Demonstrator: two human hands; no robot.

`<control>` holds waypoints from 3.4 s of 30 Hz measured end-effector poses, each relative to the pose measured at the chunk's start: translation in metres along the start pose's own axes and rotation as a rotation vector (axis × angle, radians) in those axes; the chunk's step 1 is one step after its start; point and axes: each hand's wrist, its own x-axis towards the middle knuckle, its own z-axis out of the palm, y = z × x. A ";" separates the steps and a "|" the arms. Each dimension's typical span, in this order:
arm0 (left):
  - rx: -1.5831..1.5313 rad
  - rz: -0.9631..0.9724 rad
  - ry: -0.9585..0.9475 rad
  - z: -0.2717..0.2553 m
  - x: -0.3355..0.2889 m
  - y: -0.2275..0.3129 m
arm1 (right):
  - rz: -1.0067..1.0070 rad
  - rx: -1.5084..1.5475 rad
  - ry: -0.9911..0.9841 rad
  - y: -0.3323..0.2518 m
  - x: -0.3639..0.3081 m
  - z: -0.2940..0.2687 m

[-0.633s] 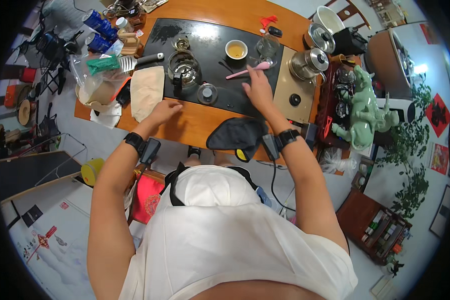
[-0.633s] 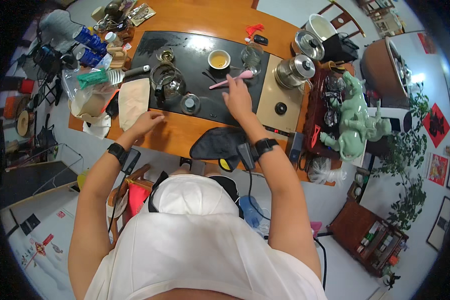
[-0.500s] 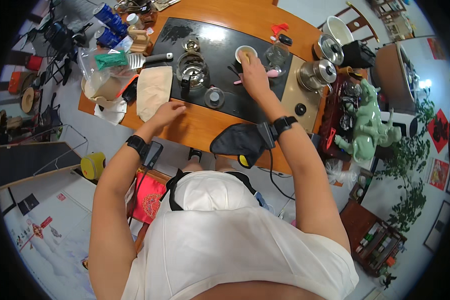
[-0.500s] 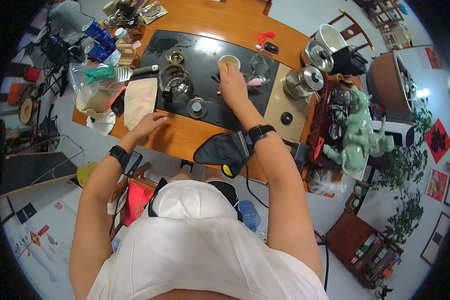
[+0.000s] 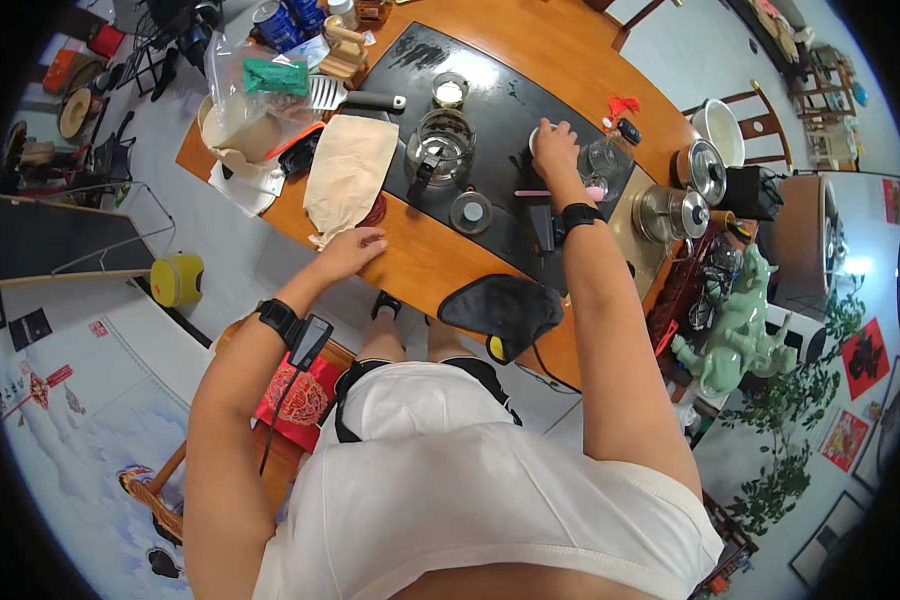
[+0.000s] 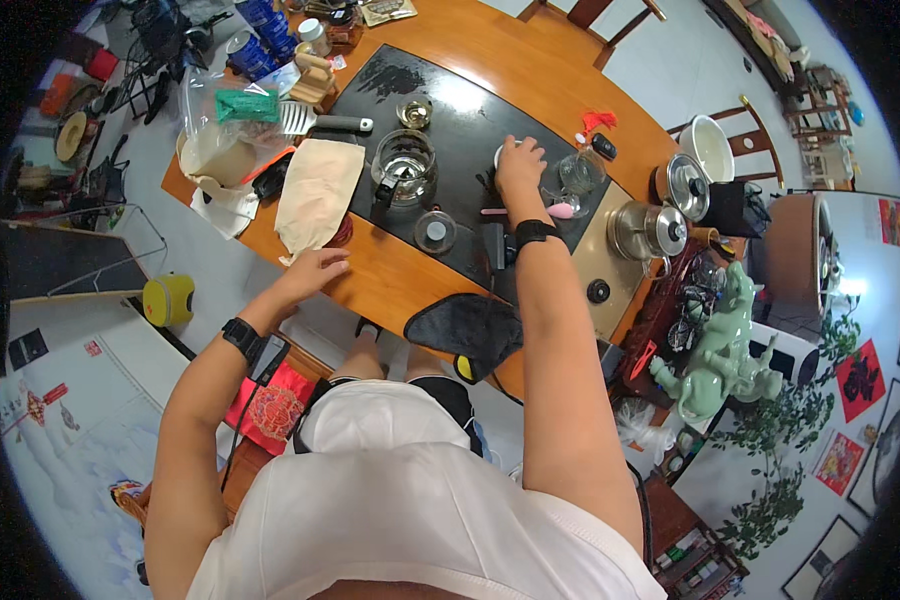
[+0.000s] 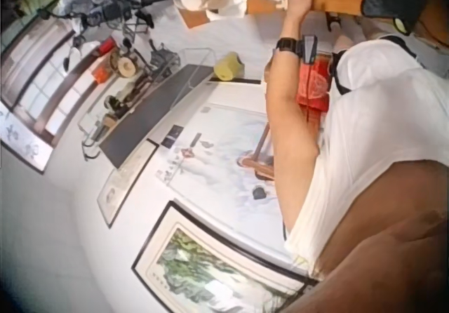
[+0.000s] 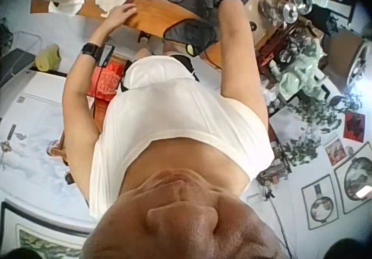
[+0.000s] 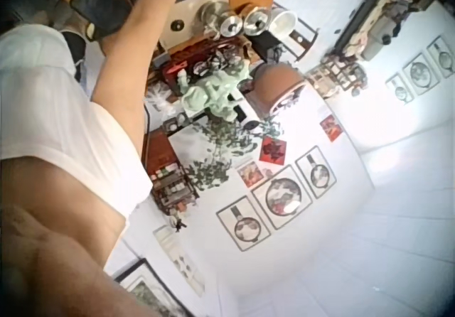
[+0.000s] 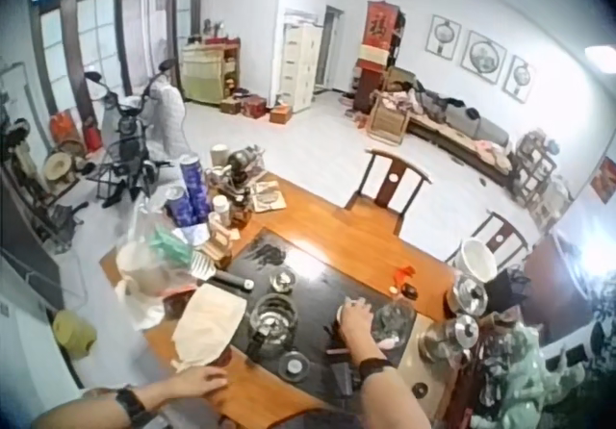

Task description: Preparing tea by putting tea leaves and dried pieces into a glass pot.

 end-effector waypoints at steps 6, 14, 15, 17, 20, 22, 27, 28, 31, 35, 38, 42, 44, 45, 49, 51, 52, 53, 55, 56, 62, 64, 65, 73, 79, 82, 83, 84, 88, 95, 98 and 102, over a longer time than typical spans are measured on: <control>-0.034 0.031 0.012 -0.002 0.003 -0.006 | -0.060 0.250 -0.136 -0.018 -0.017 -0.047; -0.023 0.074 0.005 -0.006 0.019 0.006 | -0.442 0.059 0.238 -0.083 -0.041 -0.127; -0.027 0.081 0.005 -0.007 0.021 0.009 | -0.482 -0.056 0.274 -0.090 -0.042 -0.133; 0.031 0.115 0.008 -0.008 0.022 0.012 | -0.551 -0.254 0.347 -0.106 -0.041 -0.137; 0.055 0.120 0.015 -0.008 0.022 0.007 | -0.646 -0.487 0.485 -0.124 -0.044 -0.133; 0.092 0.114 0.021 -0.009 0.022 -0.005 | -0.691 -0.618 0.386 -0.138 -0.053 -0.139; 0.342 0.134 0.030 -0.010 0.013 -0.009 | -0.778 -0.728 0.373 -0.139 -0.058 -0.145; 0.453 0.146 0.006 -0.009 0.010 -0.009 | -0.739 -0.609 0.381 -0.134 -0.055 -0.144; 0.691 0.208 -0.097 -0.009 0.009 -0.015 | -0.504 -0.153 0.322 -0.105 -0.039 -0.144; 0.961 0.353 -0.157 -0.002 0.005 -0.034 | -0.169 0.026 0.054 -0.057 -0.015 -0.119; 1.010 0.280 -0.207 0.003 0.006 -0.036 | -0.023 0.033 -0.066 -0.026 0.003 -0.083; 1.039 0.220 -0.246 0.005 0.004 -0.032 | 0.133 0.102 -0.229 -0.003 0.020 -0.046; 1.047 0.177 -0.257 0.008 0.005 -0.025 | 0.195 0.158 -0.233 0.009 0.028 -0.032; 1.051 0.176 -0.260 0.009 0.005 -0.025 | 0.198 0.163 -0.234 0.010 0.031 -0.027; 1.046 0.201 -0.276 0.008 0.010 -0.025 | 0.242 0.158 -0.184 0.016 0.038 -0.016; 1.011 0.205 -0.272 0.005 0.008 -0.026 | 0.188 0.004 -0.066 0.007 0.041 -0.014; 1.016 0.228 -0.287 0.003 0.006 -0.028 | 0.121 -0.113 0.044 -0.003 0.041 -0.013; 1.012 0.203 -0.271 0.000 -0.001 -0.033 | -0.034 -0.072 0.085 -0.025 0.037 -0.022; 1.019 0.216 -0.263 0.000 0.001 -0.027 | -0.323 0.102 0.149 -0.046 0.041 -0.026; 1.024 0.214 -0.278 0.001 0.005 -0.021 | -0.467 0.243 0.167 -0.048 0.049 -0.021; 1.009 0.189 -0.312 -0.002 0.009 -0.018 | -0.681 0.266 0.106 -0.094 0.068 -0.027; 0.995 0.184 -0.312 -0.001 0.008 -0.016 | -0.714 0.223 -0.085 -0.094 0.073 -0.025; 1.003 0.196 -0.299 -0.002 0.007 -0.015 | -0.704 0.153 -0.092 -0.094 0.075 -0.024; 0.979 0.145 -0.262 -0.002 0.000 -0.015 | -0.752 0.245 -0.009 -0.104 0.071 -0.027; 0.944 0.198 -0.257 0.000 0.004 -0.012 | -0.660 0.344 -0.117 -0.097 0.081 -0.009; 0.968 0.215 -0.232 0.000 0.003 -0.017 | -0.584 0.447 -0.126 -0.081 0.073 -0.007; 0.973 0.214 -0.229 0.000 0.003 -0.019 | -0.550 0.539 -0.019 -0.072 0.067 -0.008; 0.979 0.214 -0.224 0.001 0.004 -0.020 | -0.515 0.628 0.089 -0.063 0.061 -0.012; 0.954 0.193 -0.216 -0.001 0.003 -0.026 | -0.584 0.750 0.083 -0.054 0.041 -0.048; 0.929 0.203 -0.209 0.003 0.002 -0.031 | -0.577 0.758 0.093 -0.037 0.013 -0.096; 0.951 0.206 -0.221 0.003 0.005 -0.026 | -0.651 0.709 0.135 -0.040 0.004 -0.108; 0.959 0.182 -0.245 0.003 0.003 -0.025 | -0.625 0.693 0.086 -0.055 -0.014 -0.121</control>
